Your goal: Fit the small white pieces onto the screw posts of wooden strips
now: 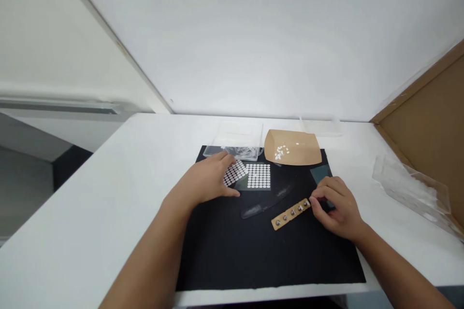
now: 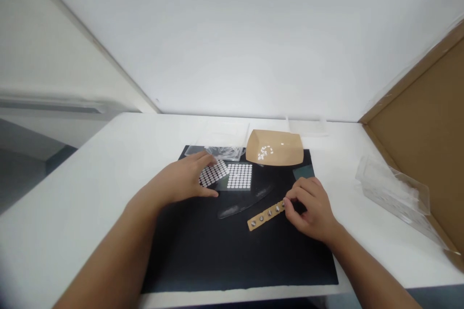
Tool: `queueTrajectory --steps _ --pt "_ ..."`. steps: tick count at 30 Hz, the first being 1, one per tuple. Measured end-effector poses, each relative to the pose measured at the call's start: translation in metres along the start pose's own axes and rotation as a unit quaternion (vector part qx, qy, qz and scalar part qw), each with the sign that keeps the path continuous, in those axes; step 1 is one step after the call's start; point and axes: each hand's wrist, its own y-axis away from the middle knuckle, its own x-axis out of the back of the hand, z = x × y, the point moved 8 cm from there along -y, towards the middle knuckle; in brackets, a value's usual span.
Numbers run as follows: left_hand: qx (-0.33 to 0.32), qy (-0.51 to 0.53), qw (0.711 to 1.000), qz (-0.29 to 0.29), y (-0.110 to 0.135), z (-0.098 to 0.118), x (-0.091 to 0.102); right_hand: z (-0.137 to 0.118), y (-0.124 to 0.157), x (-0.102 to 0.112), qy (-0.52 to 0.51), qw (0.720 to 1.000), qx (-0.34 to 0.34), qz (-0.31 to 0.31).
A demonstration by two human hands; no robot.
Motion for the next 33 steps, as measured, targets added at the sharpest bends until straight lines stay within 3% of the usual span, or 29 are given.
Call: queueTrajectory --steps 13,18,22,30,33 --pt "-0.022 -0.018 0.999 -0.033 -0.005 0.002 -0.005 0.003 -0.002 -0.002 -0.002 1.0 -0.014 -0.018" --pt "-0.016 -0.036 0.999 0.009 -0.005 0.001 0.003 0.005 -0.003 -0.002 -0.002 1.0 -0.019 -0.02" --pt "0.02 -0.038 0.998 0.041 -0.003 -0.015 0.01 0.003 -0.004 -0.002 -0.004 1.0 -0.014 -0.023" --pt "0.114 0.025 0.993 0.021 0.007 -0.052 0.016 0.004 -0.002 0.001 0.003 1.0 -0.016 -0.019" --pt "0.173 0.01 0.985 0.024 0.012 -0.076 0.018 0.003 -0.003 0.002 0.002 1.0 -0.017 -0.017"
